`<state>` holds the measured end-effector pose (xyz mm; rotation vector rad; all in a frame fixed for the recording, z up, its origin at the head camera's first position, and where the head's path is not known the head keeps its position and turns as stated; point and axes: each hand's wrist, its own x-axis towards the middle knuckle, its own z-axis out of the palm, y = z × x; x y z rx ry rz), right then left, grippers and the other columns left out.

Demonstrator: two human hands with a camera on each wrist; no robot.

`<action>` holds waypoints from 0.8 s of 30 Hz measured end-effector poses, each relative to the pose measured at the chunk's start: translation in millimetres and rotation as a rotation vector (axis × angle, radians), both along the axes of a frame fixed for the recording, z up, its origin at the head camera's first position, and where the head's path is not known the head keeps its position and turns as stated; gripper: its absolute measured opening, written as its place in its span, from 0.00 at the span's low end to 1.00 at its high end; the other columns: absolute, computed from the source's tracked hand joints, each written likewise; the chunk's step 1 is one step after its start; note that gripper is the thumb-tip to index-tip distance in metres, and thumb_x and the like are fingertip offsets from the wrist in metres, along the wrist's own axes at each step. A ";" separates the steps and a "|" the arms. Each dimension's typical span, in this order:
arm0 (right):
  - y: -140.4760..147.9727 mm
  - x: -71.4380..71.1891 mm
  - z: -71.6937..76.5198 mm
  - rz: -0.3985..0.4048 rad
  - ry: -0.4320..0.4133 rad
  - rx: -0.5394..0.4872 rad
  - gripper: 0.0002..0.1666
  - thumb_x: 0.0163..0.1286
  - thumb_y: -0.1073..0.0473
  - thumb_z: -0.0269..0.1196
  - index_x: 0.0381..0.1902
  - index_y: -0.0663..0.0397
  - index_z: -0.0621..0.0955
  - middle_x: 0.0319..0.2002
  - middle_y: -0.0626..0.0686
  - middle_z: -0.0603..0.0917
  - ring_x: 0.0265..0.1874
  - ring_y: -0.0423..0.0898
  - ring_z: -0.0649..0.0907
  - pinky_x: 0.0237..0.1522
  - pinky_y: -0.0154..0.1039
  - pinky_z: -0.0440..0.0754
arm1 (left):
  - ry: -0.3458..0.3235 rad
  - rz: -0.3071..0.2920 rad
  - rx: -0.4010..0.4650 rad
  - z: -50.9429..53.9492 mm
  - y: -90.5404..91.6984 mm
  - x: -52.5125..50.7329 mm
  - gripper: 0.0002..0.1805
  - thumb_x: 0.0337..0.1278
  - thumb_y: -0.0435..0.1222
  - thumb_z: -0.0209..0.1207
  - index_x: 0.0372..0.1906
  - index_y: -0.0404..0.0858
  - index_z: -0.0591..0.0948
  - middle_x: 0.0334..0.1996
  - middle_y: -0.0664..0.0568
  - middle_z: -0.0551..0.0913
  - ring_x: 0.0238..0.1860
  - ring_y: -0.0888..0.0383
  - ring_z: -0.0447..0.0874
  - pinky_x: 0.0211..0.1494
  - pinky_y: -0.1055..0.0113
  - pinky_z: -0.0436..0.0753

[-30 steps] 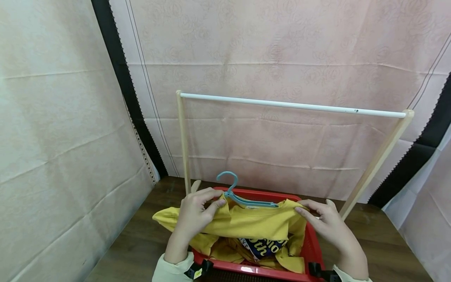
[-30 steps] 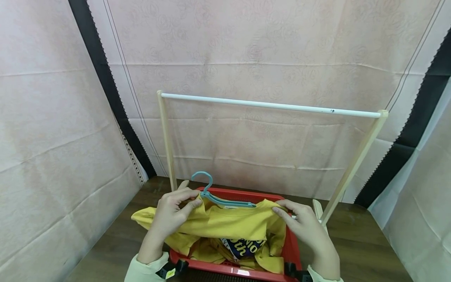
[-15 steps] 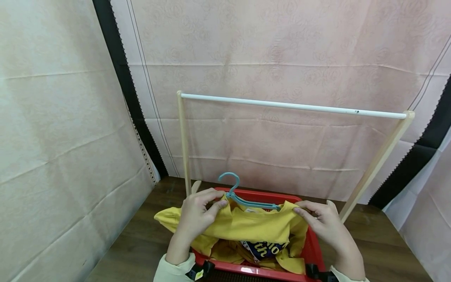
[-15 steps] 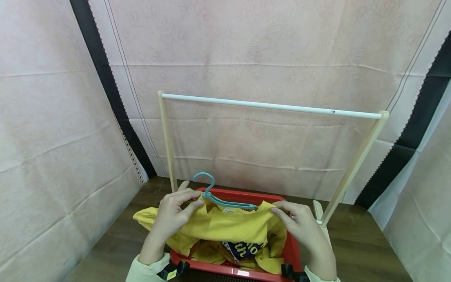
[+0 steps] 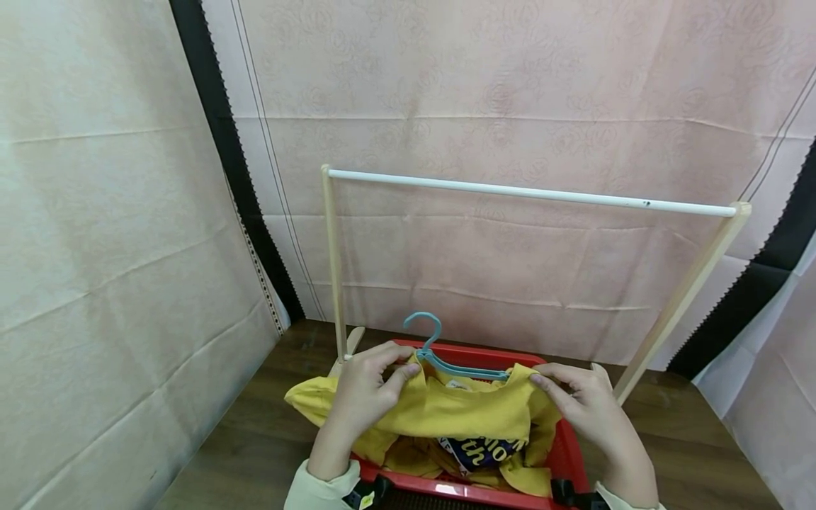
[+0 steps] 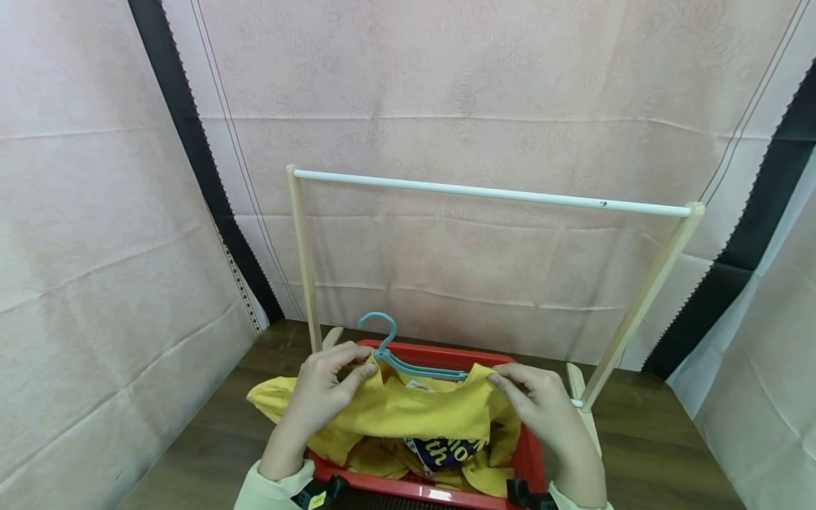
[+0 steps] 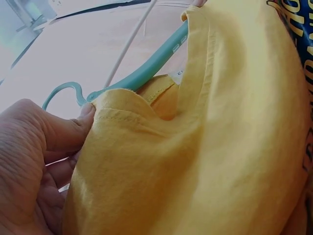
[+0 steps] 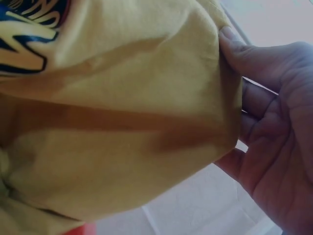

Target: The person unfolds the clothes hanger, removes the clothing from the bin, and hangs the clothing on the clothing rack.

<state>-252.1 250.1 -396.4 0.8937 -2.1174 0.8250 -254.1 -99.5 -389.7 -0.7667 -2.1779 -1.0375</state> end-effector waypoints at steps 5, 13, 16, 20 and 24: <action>-1.7 1.0 0.4 0.015 -0.004 -0.023 0.19 0.54 0.75 0.73 0.36 0.44 0.89 0.30 0.40 0.88 0.21 0.29 0.78 0.30 0.22 0.72 | -0.003 -0.027 -0.010 -0.9 3.0 -0.2 0.05 0.65 0.43 0.66 0.43 0.50 0.88 0.38 0.70 0.84 0.32 0.71 0.79 0.34 0.70 0.79; -13.6 3.5 -0.9 0.017 -0.073 -0.048 0.19 0.58 0.75 0.71 0.39 0.44 0.89 0.35 0.42 0.89 0.32 0.35 0.85 0.36 0.23 0.78 | -0.014 -0.041 -0.046 -2.6 8.4 0.3 0.06 0.64 0.44 0.66 0.43 0.51 0.88 0.38 0.70 0.84 0.33 0.71 0.78 0.35 0.70 0.78; -16.8 3.9 -1.6 0.018 -0.077 -0.056 0.19 0.58 0.75 0.71 0.39 0.45 0.89 0.35 0.43 0.89 0.32 0.36 0.86 0.35 0.23 0.79 | -0.019 -0.031 -0.051 -2.9 8.9 0.3 0.07 0.64 0.45 0.66 0.44 0.51 0.88 0.39 0.70 0.84 0.31 0.71 0.77 0.33 0.70 0.77; -19.9 4.0 -1.1 0.049 -0.065 -0.061 0.18 0.58 0.76 0.71 0.40 0.48 0.89 0.35 0.45 0.89 0.32 0.38 0.86 0.36 0.24 0.79 | -0.030 -0.026 -0.045 -2.3 8.9 1.2 0.06 0.64 0.44 0.66 0.44 0.53 0.88 0.40 0.71 0.84 0.31 0.71 0.76 0.33 0.70 0.77; -24.4 3.8 0.9 0.082 -0.084 -0.054 0.18 0.58 0.76 0.71 0.39 0.48 0.89 0.36 0.44 0.90 0.33 0.38 0.87 0.37 0.25 0.80 | -0.036 -0.031 -0.043 -2.2 9.8 2.0 0.06 0.64 0.44 0.66 0.44 0.53 0.87 0.38 0.72 0.84 0.29 0.70 0.74 0.31 0.71 0.76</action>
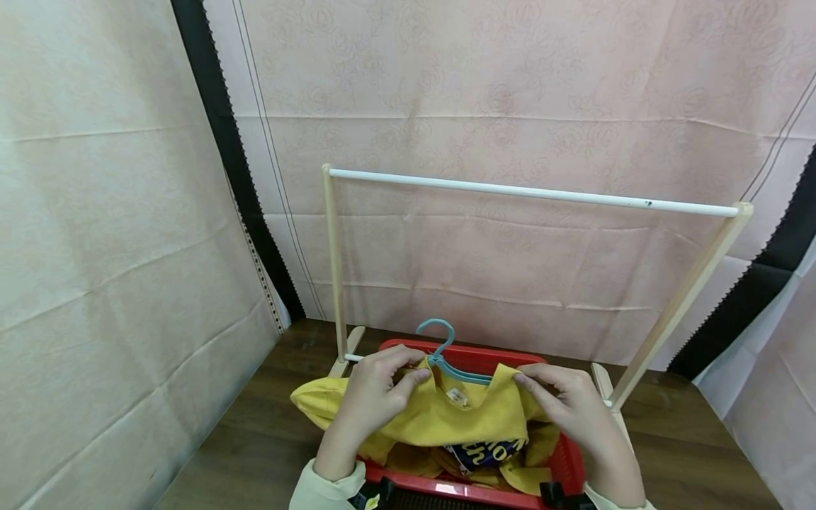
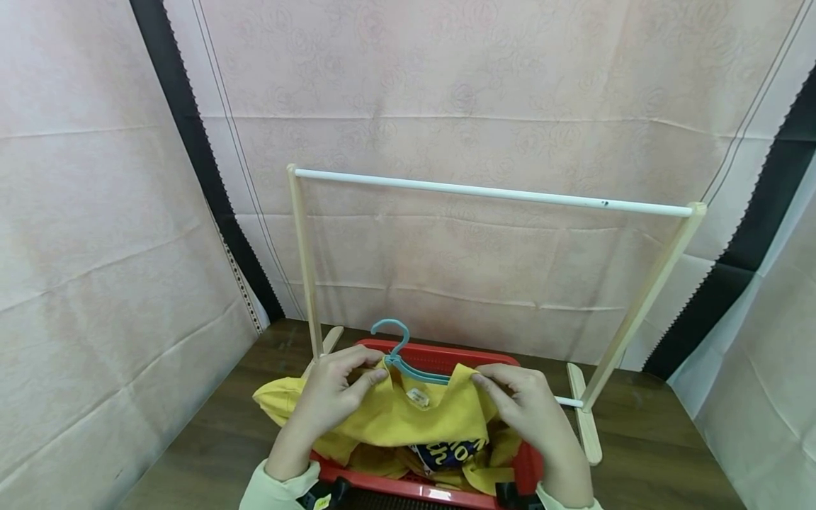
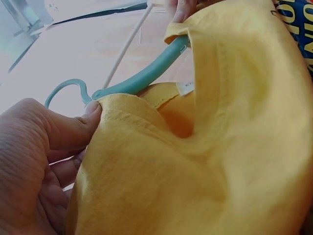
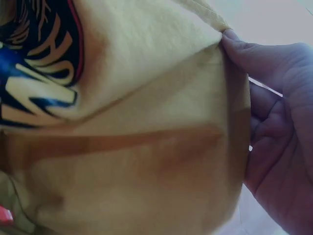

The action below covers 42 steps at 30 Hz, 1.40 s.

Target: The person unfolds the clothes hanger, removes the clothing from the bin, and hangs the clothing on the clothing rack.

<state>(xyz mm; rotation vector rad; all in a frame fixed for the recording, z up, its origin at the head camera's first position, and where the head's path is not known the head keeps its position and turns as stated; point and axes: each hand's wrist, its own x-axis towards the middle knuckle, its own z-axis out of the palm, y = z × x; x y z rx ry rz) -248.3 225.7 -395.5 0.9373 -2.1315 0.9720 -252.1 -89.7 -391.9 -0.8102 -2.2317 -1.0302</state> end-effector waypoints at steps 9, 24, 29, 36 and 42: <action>-24.1 1.0 1.6 0.057 0.004 0.036 0.15 0.62 0.73 0.70 0.40 0.47 0.89 0.37 0.44 0.89 0.33 0.38 0.86 0.34 0.26 0.81 | 0.003 -0.002 -0.023 -0.3 1.5 0.7 0.06 0.62 0.42 0.68 0.43 0.52 0.87 0.37 0.71 0.84 0.26 0.70 0.73 0.28 0.71 0.74; -53.9 3.0 -0.5 0.092 -0.048 0.044 0.11 0.68 0.66 0.68 0.42 0.43 0.88 0.39 0.41 0.88 0.36 0.36 0.86 0.37 0.27 0.82 | 0.039 -0.043 -0.063 -1.6 16.7 4.0 0.05 0.61 0.42 0.69 0.41 0.50 0.87 0.37 0.68 0.84 0.29 0.72 0.74 0.33 0.74 0.76; -42.6 5.8 3.5 0.084 -0.119 0.076 0.11 0.71 0.61 0.66 0.49 0.41 0.86 0.44 0.41 0.88 0.40 0.37 0.86 0.40 0.29 0.82 | 0.034 -0.041 -0.051 -0.4 14.0 2.9 0.05 0.62 0.42 0.68 0.42 0.51 0.87 0.36 0.69 0.84 0.27 0.71 0.73 0.31 0.74 0.74; -17.1 10.1 7.0 0.001 -0.139 0.116 0.17 0.68 0.59 0.70 0.52 0.37 0.84 0.47 0.39 0.87 0.44 0.38 0.85 0.39 0.34 0.83 | 0.029 -0.031 -0.012 -0.4 7.0 0.7 0.06 0.61 0.41 0.69 0.43 0.51 0.87 0.36 0.71 0.83 0.29 0.71 0.74 0.32 0.71 0.75; -3.7 12.8 8.3 -0.018 -0.153 0.137 0.15 0.63 0.58 0.73 0.47 0.38 0.86 0.41 0.36 0.86 0.36 0.35 0.84 0.32 0.30 0.80 | 0.021 -0.033 0.000 -0.4 3.1 0.2 0.06 0.62 0.41 0.68 0.43 0.53 0.87 0.37 0.72 0.83 0.29 0.70 0.74 0.31 0.71 0.75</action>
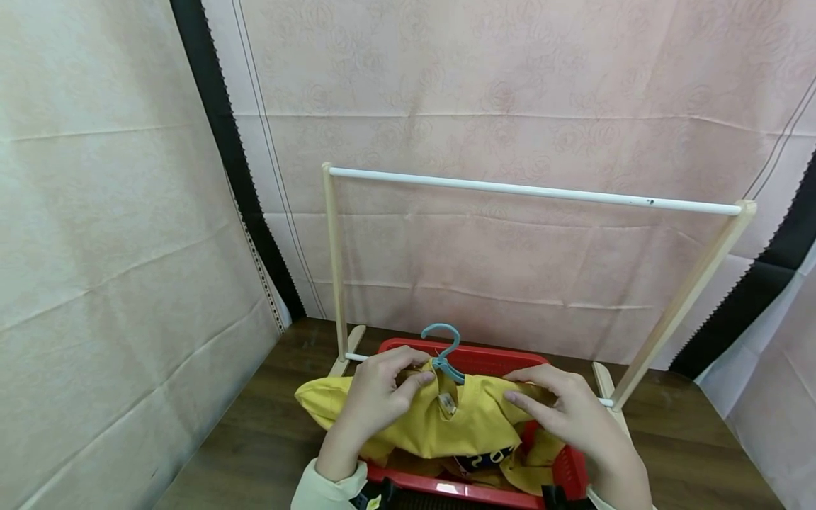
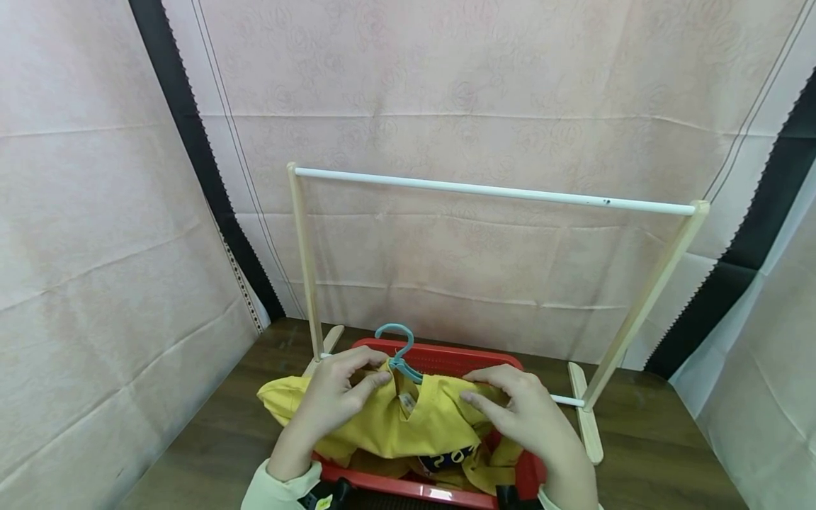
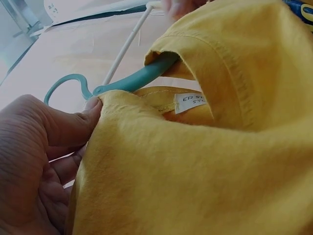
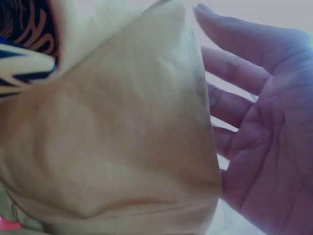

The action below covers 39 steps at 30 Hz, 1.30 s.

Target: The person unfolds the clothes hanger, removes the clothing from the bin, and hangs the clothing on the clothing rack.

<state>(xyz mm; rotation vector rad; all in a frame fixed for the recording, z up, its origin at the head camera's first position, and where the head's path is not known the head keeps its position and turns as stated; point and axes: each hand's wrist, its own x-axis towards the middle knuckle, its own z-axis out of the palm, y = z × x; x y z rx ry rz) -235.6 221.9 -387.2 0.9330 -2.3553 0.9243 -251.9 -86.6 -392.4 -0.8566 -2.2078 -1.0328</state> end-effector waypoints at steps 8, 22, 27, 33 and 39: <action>-4.4 -2.1 -1.8 0.062 -0.131 0.045 0.04 0.68 0.56 0.69 0.40 0.39 0.86 0.33 0.36 0.86 0.26 0.32 0.80 0.28 0.33 0.80 | -0.002 -0.017 -0.029 -0.1 4.4 1.4 0.06 0.62 0.42 0.68 0.43 0.53 0.86 0.35 0.72 0.82 0.25 0.70 0.71 0.29 0.72 0.73; -18.8 -4.3 -8.0 0.135 -0.014 0.012 0.09 0.67 0.62 0.70 0.40 0.39 0.84 0.32 0.36 0.84 0.27 0.32 0.79 0.30 0.28 0.78 | 0.073 -0.031 -0.075 -2.1 22.9 4.1 0.05 0.64 0.43 0.67 0.43 0.52 0.86 0.36 0.70 0.82 0.27 0.72 0.72 0.29 0.76 0.72; -18.5 -2.9 -6.5 0.125 0.011 0.008 0.11 0.66 0.63 0.70 0.41 0.39 0.85 0.34 0.36 0.85 0.28 0.32 0.80 0.31 0.27 0.79 | 0.144 0.052 -0.160 4.2 15.9 7.3 0.10 0.64 0.50 0.65 0.46 0.52 0.87 0.39 0.68 0.85 0.36 0.70 0.79 0.33 0.72 0.77; -7.2 -0.9 -4.1 0.067 0.028 -0.014 0.15 0.62 0.67 0.72 0.42 0.40 0.86 0.37 0.37 0.87 0.30 0.33 0.83 0.32 0.26 0.79 | 0.105 0.142 -0.214 14.3 -9.4 12.3 0.19 0.59 0.58 0.65 0.48 0.52 0.86 0.44 0.66 0.86 0.45 0.64 0.81 0.49 0.56 0.77; -3.0 -2.9 -2.5 0.047 0.053 -0.008 0.15 0.60 0.67 0.73 0.42 0.42 0.87 0.37 0.38 0.87 0.31 0.33 0.84 0.32 0.26 0.80 | 0.015 0.106 -0.242 16.1 -22.0 12.4 0.13 0.59 0.56 0.66 0.42 0.56 0.88 0.39 0.73 0.85 0.40 0.72 0.82 0.44 0.61 0.78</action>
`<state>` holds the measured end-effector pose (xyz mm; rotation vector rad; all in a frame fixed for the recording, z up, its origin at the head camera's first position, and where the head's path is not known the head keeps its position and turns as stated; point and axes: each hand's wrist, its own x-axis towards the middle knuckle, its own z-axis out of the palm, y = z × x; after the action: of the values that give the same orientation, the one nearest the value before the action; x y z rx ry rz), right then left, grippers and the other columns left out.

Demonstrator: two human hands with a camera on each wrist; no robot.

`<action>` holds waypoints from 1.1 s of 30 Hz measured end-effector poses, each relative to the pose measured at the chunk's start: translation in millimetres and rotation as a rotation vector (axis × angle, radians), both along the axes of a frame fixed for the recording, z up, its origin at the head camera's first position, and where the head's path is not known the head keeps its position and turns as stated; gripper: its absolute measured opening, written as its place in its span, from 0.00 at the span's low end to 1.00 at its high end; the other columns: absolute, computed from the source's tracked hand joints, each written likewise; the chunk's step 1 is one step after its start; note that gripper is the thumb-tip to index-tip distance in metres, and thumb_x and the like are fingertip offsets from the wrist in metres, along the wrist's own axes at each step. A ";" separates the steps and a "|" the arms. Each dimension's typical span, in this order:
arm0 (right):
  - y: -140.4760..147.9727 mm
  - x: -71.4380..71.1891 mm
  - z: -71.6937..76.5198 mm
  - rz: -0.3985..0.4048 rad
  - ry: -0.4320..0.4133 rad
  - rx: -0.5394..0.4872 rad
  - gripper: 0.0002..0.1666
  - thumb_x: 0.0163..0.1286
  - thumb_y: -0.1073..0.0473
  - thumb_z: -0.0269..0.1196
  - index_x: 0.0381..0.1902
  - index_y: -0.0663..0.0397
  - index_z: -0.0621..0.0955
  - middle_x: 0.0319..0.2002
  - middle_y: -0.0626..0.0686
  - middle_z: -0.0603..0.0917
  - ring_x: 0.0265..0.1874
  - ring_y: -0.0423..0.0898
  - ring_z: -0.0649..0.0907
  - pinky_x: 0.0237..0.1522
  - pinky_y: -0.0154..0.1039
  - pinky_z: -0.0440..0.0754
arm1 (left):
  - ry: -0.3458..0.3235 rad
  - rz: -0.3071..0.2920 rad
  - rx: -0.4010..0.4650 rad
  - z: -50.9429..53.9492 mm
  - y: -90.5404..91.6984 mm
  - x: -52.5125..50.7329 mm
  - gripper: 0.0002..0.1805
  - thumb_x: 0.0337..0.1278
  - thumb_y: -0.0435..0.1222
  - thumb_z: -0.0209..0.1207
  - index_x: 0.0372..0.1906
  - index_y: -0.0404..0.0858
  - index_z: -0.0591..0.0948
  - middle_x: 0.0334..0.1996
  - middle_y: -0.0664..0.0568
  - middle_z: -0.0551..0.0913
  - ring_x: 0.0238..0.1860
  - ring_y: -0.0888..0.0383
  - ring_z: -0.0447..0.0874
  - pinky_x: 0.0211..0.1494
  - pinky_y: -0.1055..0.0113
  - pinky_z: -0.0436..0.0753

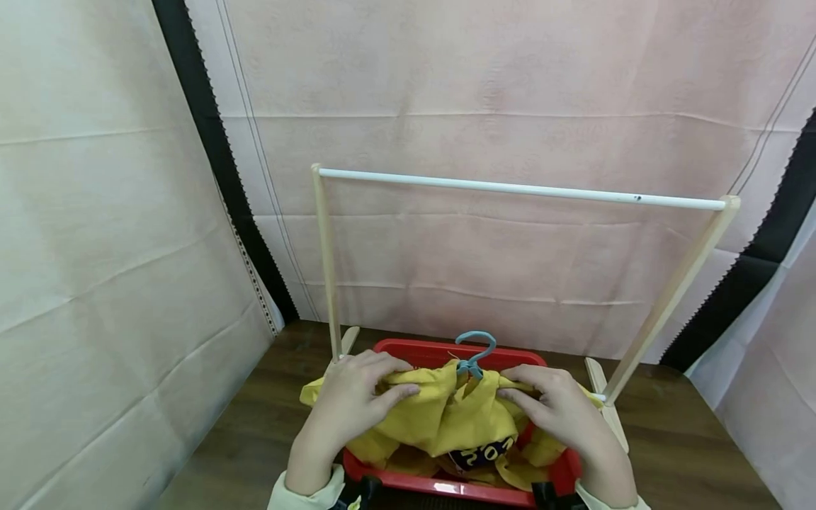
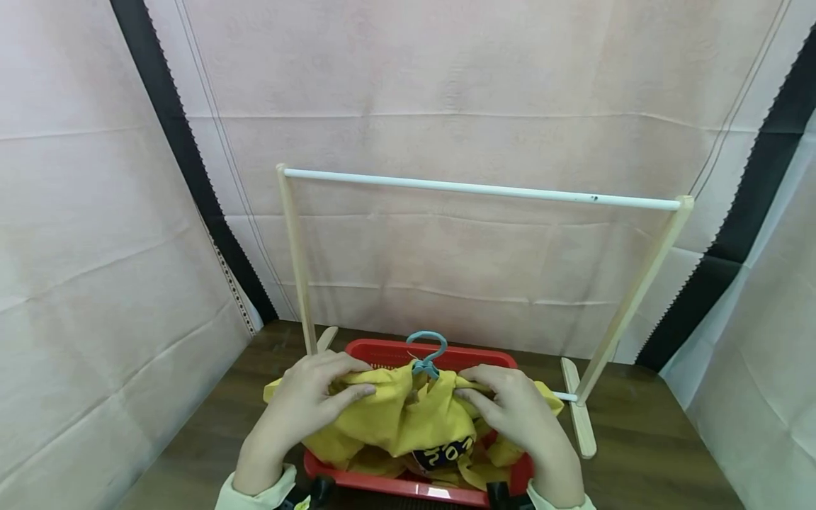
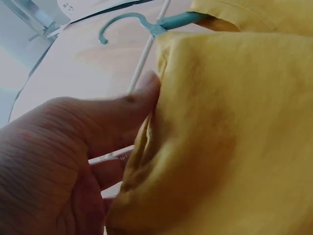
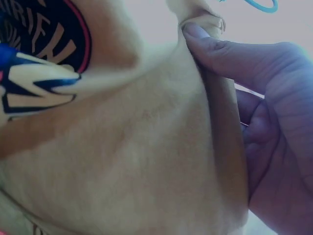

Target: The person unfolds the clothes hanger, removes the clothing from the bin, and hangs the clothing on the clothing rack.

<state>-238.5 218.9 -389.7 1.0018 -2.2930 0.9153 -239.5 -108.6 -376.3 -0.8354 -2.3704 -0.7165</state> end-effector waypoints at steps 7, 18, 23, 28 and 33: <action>-2.0 0.4 2.4 -0.036 0.054 0.002 0.18 0.58 0.68 0.75 0.41 0.41 0.87 0.37 0.37 0.87 0.32 0.33 0.83 0.33 0.24 0.79 | 0.007 -0.011 -0.006 -5.0 6.6 -7.2 0.07 0.63 0.52 0.65 0.41 0.58 0.88 0.37 0.74 0.85 0.35 0.74 0.82 0.36 0.69 0.81; -12.9 1.2 0.0 -0.078 0.046 0.020 0.18 0.56 0.68 0.75 0.41 0.41 0.87 0.38 0.35 0.86 0.33 0.32 0.82 0.33 0.28 0.81 | 0.054 -0.029 0.011 -10.9 18.9 -6.8 0.07 0.62 0.50 0.66 0.41 0.56 0.89 0.39 0.72 0.86 0.34 0.73 0.83 0.32 0.72 0.80; -19.6 2.1 -1.1 -0.030 0.040 0.013 0.20 0.59 0.70 0.73 0.43 0.40 0.87 0.40 0.36 0.86 0.34 0.32 0.82 0.35 0.29 0.81 | 0.072 -0.068 0.009 -14.9 29.0 -5.8 0.07 0.63 0.50 0.65 0.42 0.55 0.89 0.39 0.73 0.86 0.34 0.75 0.82 0.32 0.71 0.79; -28.6 1.6 0.7 0.065 0.068 -0.024 0.21 0.62 0.71 0.70 0.47 0.40 0.86 0.41 0.37 0.86 0.35 0.35 0.83 0.37 0.28 0.81 | 0.093 -0.097 -0.003 -17.3 39.8 -4.8 0.06 0.64 0.48 0.65 0.41 0.54 0.88 0.37 0.72 0.86 0.34 0.73 0.83 0.34 0.69 0.80; -32.9 1.3 1.5 0.060 0.108 -0.033 0.21 0.63 0.71 0.69 0.47 0.40 0.86 0.41 0.38 0.86 0.34 0.34 0.82 0.36 0.26 0.80 | 0.121 -0.096 0.002 -18.7 47.1 -3.7 0.05 0.63 0.45 0.66 0.40 0.52 0.88 0.36 0.70 0.86 0.30 0.72 0.81 0.30 0.71 0.78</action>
<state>-237.2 186.0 -388.2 1.0846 -2.1628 0.8981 -243.2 -61.5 -394.9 -0.9694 -2.2348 -0.6858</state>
